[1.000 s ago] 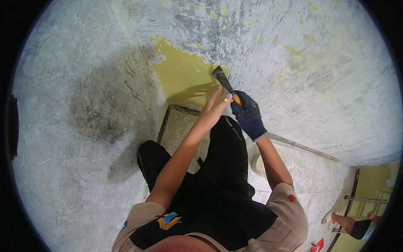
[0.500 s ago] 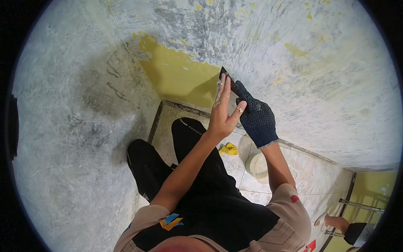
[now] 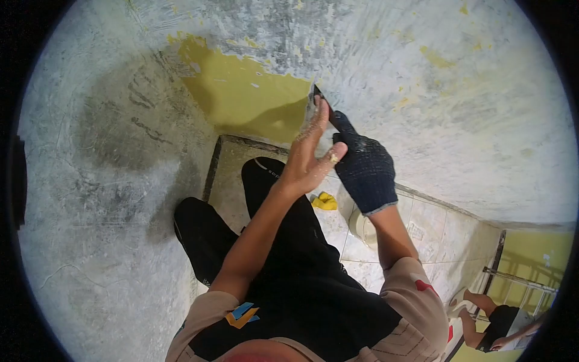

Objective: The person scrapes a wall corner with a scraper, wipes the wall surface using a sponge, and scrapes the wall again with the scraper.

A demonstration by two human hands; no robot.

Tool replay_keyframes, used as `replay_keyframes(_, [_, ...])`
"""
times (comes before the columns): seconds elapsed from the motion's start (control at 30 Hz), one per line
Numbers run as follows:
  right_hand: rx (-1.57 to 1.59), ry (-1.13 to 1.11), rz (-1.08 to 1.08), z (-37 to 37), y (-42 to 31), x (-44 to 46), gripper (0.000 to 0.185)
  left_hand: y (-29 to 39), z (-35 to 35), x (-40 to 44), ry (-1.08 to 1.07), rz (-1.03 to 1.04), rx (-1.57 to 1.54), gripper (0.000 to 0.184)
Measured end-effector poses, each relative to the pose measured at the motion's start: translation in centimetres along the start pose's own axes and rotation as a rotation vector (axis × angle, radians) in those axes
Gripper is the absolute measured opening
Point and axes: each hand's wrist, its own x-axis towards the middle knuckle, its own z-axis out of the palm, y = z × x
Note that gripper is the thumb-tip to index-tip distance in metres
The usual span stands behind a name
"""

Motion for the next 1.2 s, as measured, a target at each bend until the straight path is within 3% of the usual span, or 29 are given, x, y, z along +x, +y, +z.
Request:
replay_keyframes(0.1, [-0.029,0.002,0.009,0.7,0.3,-0.4,0.053,-0.2,-0.1,-0.3,-0.015,0.021,-0.034,0.100])
replay_keyframes(0.3, [0.047,0.002,-0.056,0.7,1.3,0.0,0.048,0.1,0.2,0.0,0.044,0.045,0.012,0.096])
replay_keyframes(0.63, [0.102,0.107,-0.114,0.9,2.1,-0.7,0.039,-0.5,0.1,-0.2,-0.067,-0.086,-0.126,0.097])
replay_keyframes(0.83, [0.140,0.020,-0.050,0.7,3.7,-0.9,0.042,-0.2,1.1,-0.4,-0.061,-0.065,-0.046,0.100])
replay_keyframes(0.97, [0.213,-0.041,-0.108,1.6,5.0,0.2,0.042,-0.4,1.6,-0.8,-0.029,-0.024,-0.074,0.101])
replay_keyframes(1.03, [0.226,0.090,-0.234,2.2,4.4,1.0,0.043,-0.9,1.1,-0.2,0.056,0.007,-0.016,0.101])
replay_keyframes(1.2, [0.258,0.052,-0.129,2.1,4.1,-0.3,0.041,-0.8,0.7,-0.6,-0.043,-0.048,-0.049,0.101])
